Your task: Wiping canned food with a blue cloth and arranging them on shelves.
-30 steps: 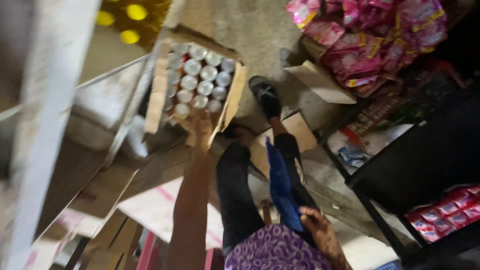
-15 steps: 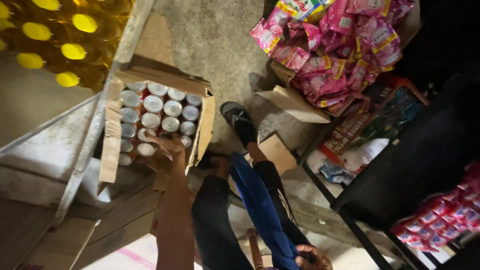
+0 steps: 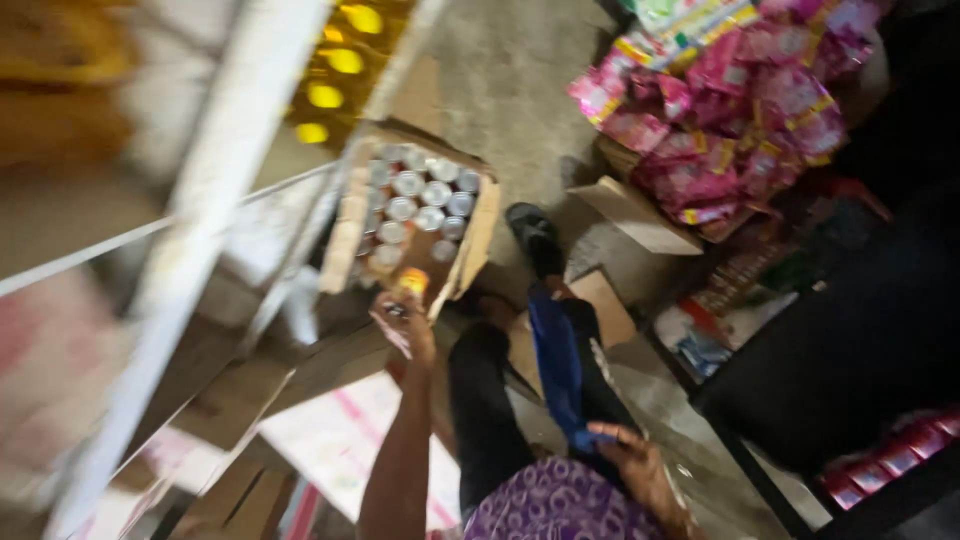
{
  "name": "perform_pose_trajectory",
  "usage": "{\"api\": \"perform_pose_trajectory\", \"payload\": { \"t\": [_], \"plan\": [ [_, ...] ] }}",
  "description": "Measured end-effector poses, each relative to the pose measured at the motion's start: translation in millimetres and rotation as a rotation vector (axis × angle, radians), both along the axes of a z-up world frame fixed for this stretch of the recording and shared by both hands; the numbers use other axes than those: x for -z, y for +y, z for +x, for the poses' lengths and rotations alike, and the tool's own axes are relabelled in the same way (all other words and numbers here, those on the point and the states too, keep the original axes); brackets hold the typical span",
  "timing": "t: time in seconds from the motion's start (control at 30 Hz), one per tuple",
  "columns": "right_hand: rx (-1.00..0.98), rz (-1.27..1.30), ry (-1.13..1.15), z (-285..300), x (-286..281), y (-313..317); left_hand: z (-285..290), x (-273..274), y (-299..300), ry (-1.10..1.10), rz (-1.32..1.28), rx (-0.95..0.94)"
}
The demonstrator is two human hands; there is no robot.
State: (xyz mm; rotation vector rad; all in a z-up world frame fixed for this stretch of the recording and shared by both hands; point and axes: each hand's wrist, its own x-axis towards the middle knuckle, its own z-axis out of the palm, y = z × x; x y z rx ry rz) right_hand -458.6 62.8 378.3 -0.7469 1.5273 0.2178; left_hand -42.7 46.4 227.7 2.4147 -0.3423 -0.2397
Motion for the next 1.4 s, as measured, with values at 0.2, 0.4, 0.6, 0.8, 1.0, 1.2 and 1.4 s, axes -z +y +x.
{"api": "perform_pose_trajectory", "payload": {
  "t": [0.2, 0.4, 0.6, 0.8, 1.0, 1.2, 1.4],
  "plan": [
    [0.228, -0.343, -0.489, 93, -16, -75, -17, -106, 19, 0.57, -0.414, -0.209],
    [0.332, -0.427, -0.604, 158, -106, -163, -47, -115, 35, 0.059, -0.507, 0.285],
    [0.15, -0.497, -0.925, 193, -193, -211, -73, -370, -48, 0.618, -0.563, 0.483],
    [-0.49, -1.032, -1.287, 231, -309, -258, -62, -370, -69, 0.483, -0.809, 0.634],
    [-0.464, -0.886, -1.239, 261, -337, -279, -33, -519, -70, -0.062, -0.699, 0.675],
    [-0.672, -0.79, -1.261, 278, -349, -274, -10, -582, -45, -0.273, -0.432, 0.488],
    [-0.916, -0.763, -1.449, 287, -367, -278, -5, -595, -33, -0.184, -0.667, 0.434]
  ]
}}
